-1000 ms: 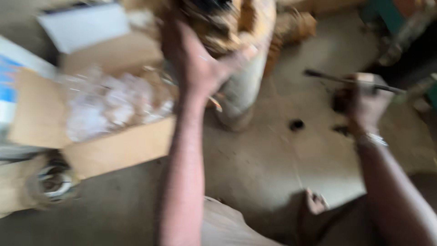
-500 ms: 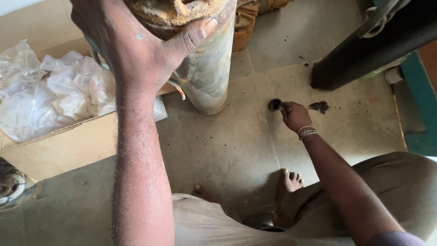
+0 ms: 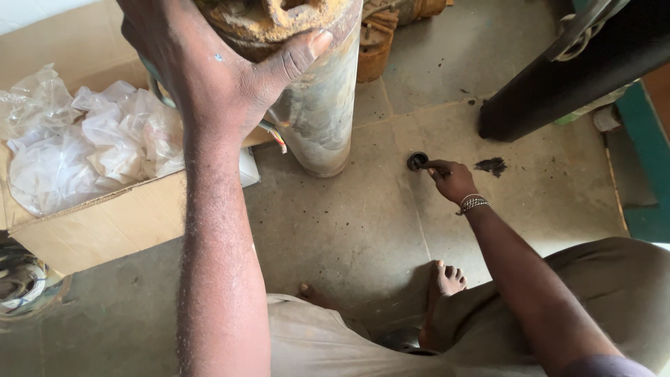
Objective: The person sits on the floor of a repair workshop and uses a brush to apply black grease from a tin onto the upper components of a submersible pump motor. They open the tin, dip the brush, spread grease over the pump's metal parts, and stir the grease in the tin between applications.
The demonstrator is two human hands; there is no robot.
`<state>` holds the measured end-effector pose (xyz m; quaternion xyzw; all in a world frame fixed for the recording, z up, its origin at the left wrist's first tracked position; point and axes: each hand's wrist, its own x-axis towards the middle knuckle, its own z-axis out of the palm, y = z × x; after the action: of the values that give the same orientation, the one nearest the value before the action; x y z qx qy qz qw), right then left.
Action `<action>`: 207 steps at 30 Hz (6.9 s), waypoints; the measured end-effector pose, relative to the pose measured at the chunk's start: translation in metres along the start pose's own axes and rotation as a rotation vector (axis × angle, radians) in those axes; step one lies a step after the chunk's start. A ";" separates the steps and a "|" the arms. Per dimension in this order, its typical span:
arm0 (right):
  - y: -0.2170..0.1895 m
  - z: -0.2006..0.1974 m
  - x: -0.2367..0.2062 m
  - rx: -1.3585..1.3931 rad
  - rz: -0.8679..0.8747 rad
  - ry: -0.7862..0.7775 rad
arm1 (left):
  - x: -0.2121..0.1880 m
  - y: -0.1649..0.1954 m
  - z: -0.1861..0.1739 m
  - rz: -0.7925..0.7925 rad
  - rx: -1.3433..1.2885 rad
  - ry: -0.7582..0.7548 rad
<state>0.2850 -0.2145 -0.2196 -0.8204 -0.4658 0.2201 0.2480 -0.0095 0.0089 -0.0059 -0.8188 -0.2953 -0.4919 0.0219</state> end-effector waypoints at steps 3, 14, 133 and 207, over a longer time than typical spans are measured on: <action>-0.005 -0.004 -0.002 -0.028 -0.027 0.021 | 0.001 0.003 -0.003 -0.008 0.018 0.018; -0.017 -0.005 0.007 -0.247 -0.092 0.052 | 0.005 0.008 -0.009 -0.062 0.010 0.011; -0.342 -0.196 -0.061 0.062 -1.503 1.326 | 0.032 0.038 -0.032 -0.142 -0.052 0.098; -0.306 -0.180 -0.083 -0.009 -1.427 0.973 | 0.027 0.036 -0.026 -0.123 0.076 0.142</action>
<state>0.1524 -0.1876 0.1182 -0.3357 -0.7126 -0.3660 0.4955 -0.0025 -0.0169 0.0383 -0.7609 -0.3610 -0.5374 0.0435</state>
